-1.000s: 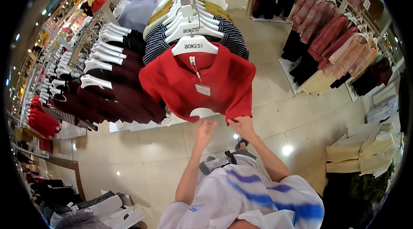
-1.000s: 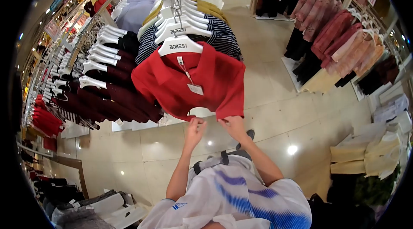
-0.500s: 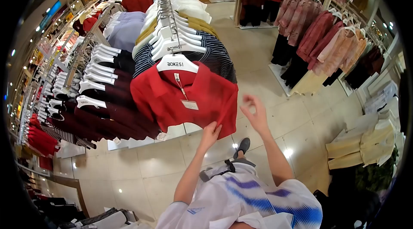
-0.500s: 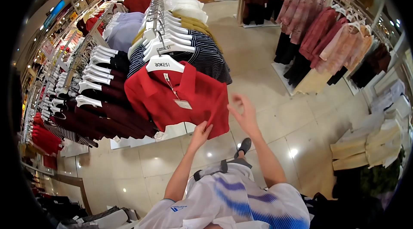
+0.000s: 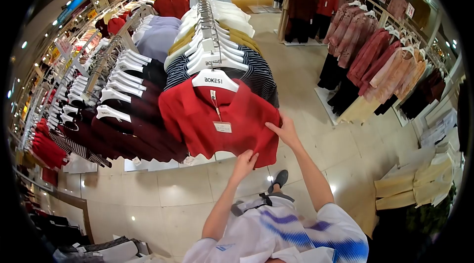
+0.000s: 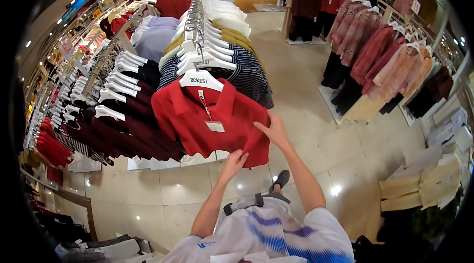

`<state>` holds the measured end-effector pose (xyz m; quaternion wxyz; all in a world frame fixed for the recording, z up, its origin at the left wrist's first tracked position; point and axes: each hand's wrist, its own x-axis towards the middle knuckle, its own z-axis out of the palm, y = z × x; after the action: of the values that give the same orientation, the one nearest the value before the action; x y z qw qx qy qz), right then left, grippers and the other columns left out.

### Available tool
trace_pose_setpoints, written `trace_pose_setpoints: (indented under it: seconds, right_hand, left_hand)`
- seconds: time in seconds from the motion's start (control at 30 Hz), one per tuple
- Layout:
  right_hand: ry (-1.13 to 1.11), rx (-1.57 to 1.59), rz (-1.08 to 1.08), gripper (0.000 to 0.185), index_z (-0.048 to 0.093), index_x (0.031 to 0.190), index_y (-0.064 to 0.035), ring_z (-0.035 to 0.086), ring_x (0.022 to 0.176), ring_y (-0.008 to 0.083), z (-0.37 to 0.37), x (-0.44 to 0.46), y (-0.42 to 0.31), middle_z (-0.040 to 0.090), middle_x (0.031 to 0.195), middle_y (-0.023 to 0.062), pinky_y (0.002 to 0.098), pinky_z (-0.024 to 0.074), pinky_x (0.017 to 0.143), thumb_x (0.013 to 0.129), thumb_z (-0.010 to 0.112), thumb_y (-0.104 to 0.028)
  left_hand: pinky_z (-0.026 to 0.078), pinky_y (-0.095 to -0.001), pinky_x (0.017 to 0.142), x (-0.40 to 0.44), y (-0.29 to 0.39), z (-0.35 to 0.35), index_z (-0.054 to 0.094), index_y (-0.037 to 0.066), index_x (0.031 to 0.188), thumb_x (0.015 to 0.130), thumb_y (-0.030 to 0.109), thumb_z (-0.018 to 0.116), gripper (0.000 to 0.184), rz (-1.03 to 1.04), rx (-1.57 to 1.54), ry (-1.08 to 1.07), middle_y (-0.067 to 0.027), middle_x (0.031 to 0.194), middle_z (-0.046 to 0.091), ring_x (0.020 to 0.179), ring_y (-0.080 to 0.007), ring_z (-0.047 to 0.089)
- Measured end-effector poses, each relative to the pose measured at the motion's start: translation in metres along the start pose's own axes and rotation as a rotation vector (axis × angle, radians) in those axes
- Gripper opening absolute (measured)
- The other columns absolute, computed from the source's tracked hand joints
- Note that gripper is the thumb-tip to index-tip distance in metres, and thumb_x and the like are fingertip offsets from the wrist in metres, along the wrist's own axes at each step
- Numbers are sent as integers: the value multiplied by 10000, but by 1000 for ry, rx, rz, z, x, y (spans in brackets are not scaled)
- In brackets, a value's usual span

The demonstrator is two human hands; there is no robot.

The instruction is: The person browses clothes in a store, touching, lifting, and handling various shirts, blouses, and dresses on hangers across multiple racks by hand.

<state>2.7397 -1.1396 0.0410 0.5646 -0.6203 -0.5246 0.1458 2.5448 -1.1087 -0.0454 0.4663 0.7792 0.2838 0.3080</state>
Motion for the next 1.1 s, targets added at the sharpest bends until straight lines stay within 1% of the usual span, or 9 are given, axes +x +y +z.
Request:
trace_pose_setpoints:
  seconds: [0.13,0.2,0.4,0.6,0.67,0.8,0.9,1.0,1.1]
  right_hand:
    - [-255,7,269,350,612,1003,56,603,794,140,-2,-30,16,671,882,115,304,481,734,804,677,-223]
    - [-287,32,285,310,627,954,58,607,783,134,2,-49,28,678,855,111,302,482,720,820,658,-220]
    - [-203,83,399,282,628,929,54,612,714,136,11,-77,51,676,796,119,297,485,672,846,625,-216]
    - [-225,-30,459,329,625,892,56,599,618,167,12,-68,53,643,700,151,314,469,595,841,630,-269]
    - [-225,118,294,328,628,887,46,571,582,180,10,-64,67,624,676,160,321,459,578,825,648,-275]
    - [-391,146,238,325,625,867,46,567,572,202,2,-61,116,613,656,153,326,457,576,811,660,-272]
    - [-511,-41,136,304,602,756,55,598,555,183,-4,-52,124,599,597,105,323,462,530,826,645,-238]
    - [-723,109,296,302,594,718,51,577,482,155,-11,-35,123,579,545,98,305,456,486,848,621,-220]
    - [-811,171,227,304,588,715,45,585,458,144,-18,-26,123,564,506,79,278,453,467,867,605,-218]
  left_hand:
    - [379,-382,536,2,-9,1,445,-34,728,858,135,584,255,38,13,8,-193,685,478,587,-344,476]
    - [359,-339,497,4,-9,0,445,-32,729,852,152,611,276,99,25,62,-154,622,415,523,-213,412]
    - [368,-341,508,5,-36,9,457,-29,723,840,152,622,272,59,12,17,-143,656,450,537,-238,421]
    - [381,-319,538,13,-33,7,509,-32,765,850,125,603,202,23,76,118,-138,645,441,558,-189,434]
    - [389,-379,575,18,-28,6,493,-38,795,863,144,574,210,-62,51,156,-195,729,493,661,-352,492]
    - [398,-370,588,17,-36,21,501,-33,810,876,161,560,213,-168,89,307,-201,741,507,654,-353,500]
    - [405,-367,604,18,-22,34,516,-26,836,883,173,555,209,-263,133,376,-215,763,522,661,-349,510]
    - [414,-396,588,24,-15,46,532,-20,863,891,186,542,209,-288,202,428,-234,744,550,655,-372,543]
    - [417,-451,538,28,-19,54,541,-13,852,912,206,503,230,-352,394,487,-245,644,546,644,-423,571]
